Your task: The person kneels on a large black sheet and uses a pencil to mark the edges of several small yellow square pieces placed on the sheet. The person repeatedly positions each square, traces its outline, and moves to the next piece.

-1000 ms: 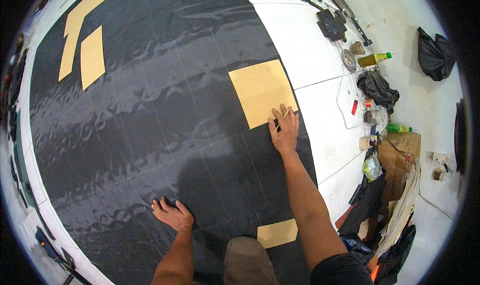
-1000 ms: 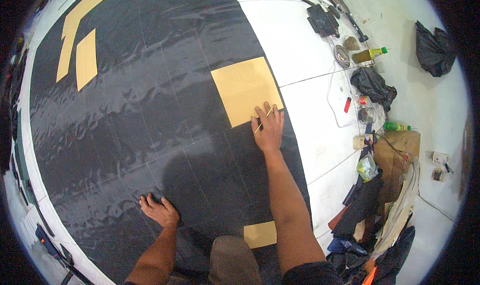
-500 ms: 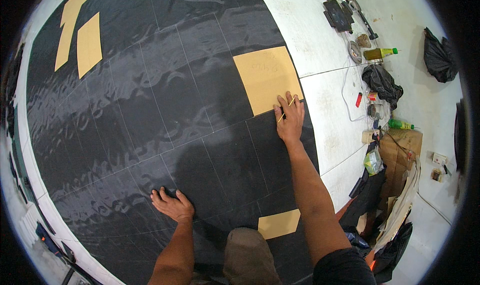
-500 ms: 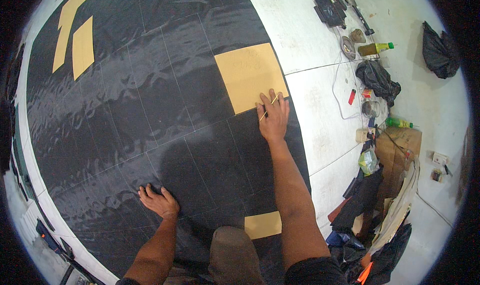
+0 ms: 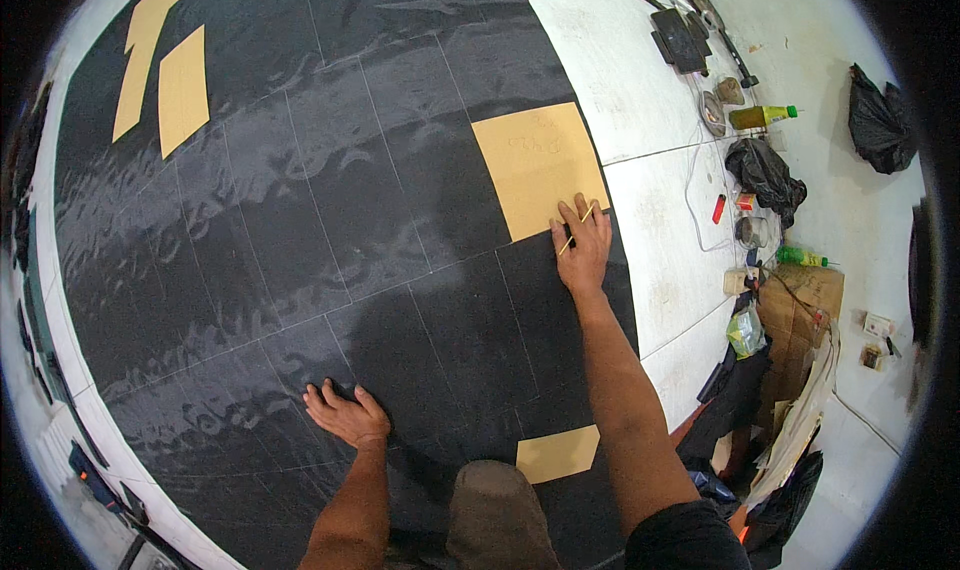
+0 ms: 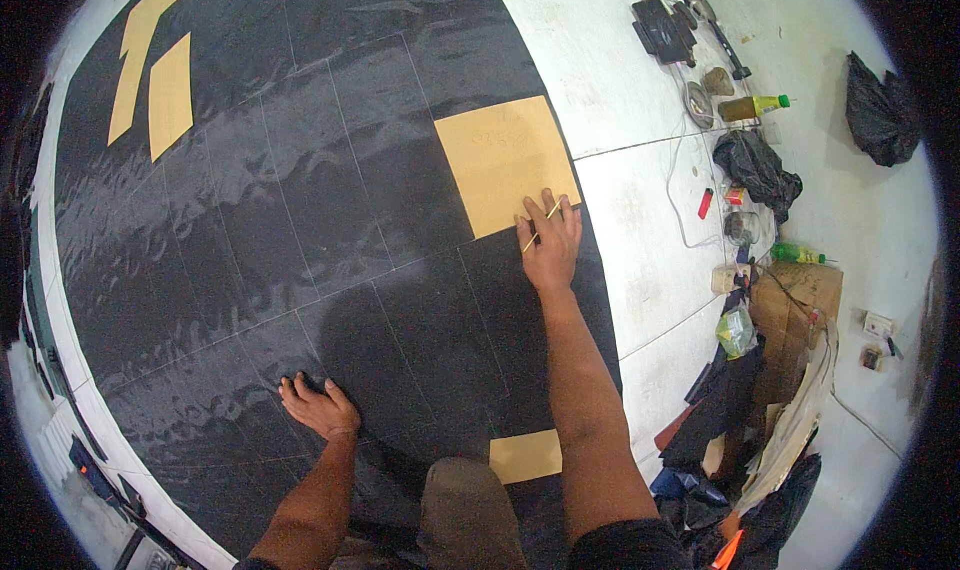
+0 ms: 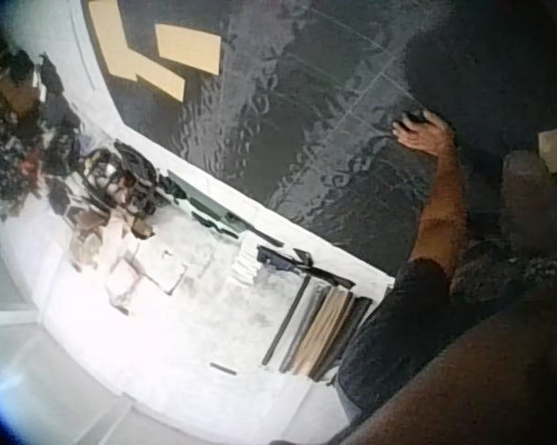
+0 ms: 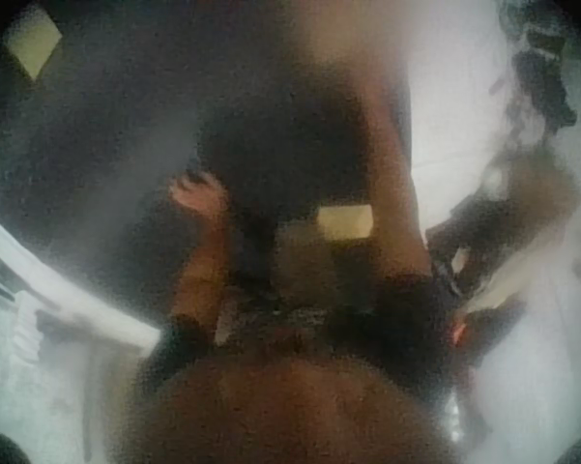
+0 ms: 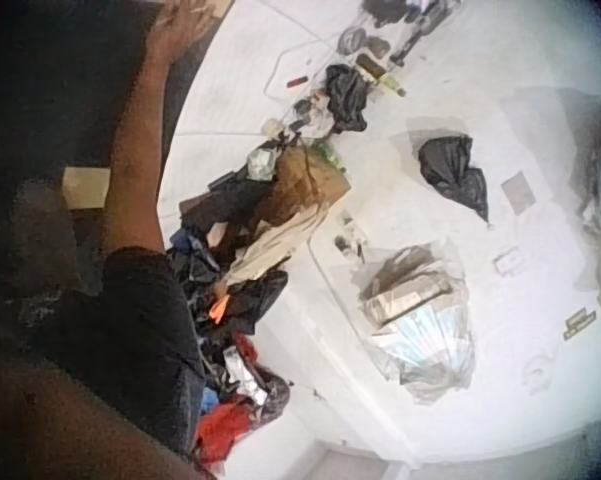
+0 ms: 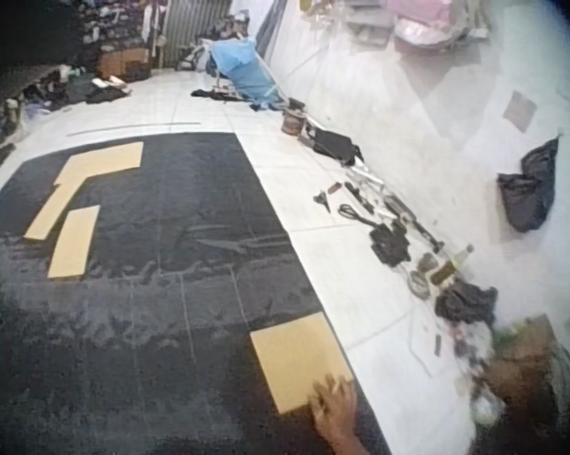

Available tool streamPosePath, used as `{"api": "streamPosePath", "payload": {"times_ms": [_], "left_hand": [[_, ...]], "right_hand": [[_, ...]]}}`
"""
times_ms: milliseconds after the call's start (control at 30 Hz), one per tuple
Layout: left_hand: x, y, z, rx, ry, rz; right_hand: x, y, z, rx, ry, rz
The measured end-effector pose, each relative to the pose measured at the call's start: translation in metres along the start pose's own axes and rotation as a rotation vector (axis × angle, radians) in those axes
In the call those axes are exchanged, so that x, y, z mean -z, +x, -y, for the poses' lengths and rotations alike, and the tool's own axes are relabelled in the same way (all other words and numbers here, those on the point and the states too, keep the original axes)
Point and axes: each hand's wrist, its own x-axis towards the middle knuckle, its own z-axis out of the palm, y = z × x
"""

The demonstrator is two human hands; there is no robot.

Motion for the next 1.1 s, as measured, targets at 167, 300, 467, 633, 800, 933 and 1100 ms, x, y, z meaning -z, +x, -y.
{"api": "streamPosePath", "payload": {"times_ms": [167,300,467,633,800,933,1100], "left_hand": [[0.003,0.002,-0.003,0.034,-0.007,0.032],[-0.001,0.0,0.001,-0.013,-0.022,-0.034],[-0.001,-0.001,0.001,-0.026,-0.027,-0.046],[0.003,0.002,-0.001,-0.021,-0.051,-0.019],[0.001,0.0,0.002,-0.043,-0.065,-0.045],[0.001,-0.001,-0.003,-0.05,-0.114,-0.053],[0.004,-0.001,0.001,-0.024,-0.131,-0.115]], "right_hand": [[-0.001,0.002,0.001,0.006,0.026,-0.007],[-0.002,0.012,0.002,0.035,-0.056,-0.002],[-0.023,0.098,0.021,0.094,-0.067,-0.028],[-0.046,0.182,0.045,0.063,0.031,0.058],[-0.048,0.185,0.047,0.012,0.021,0.064],[-0.044,0.143,0.062,-0.008,-0.134,0.058],[-0.033,-0.001,0.179,0.224,-0.084,0.124]]}}
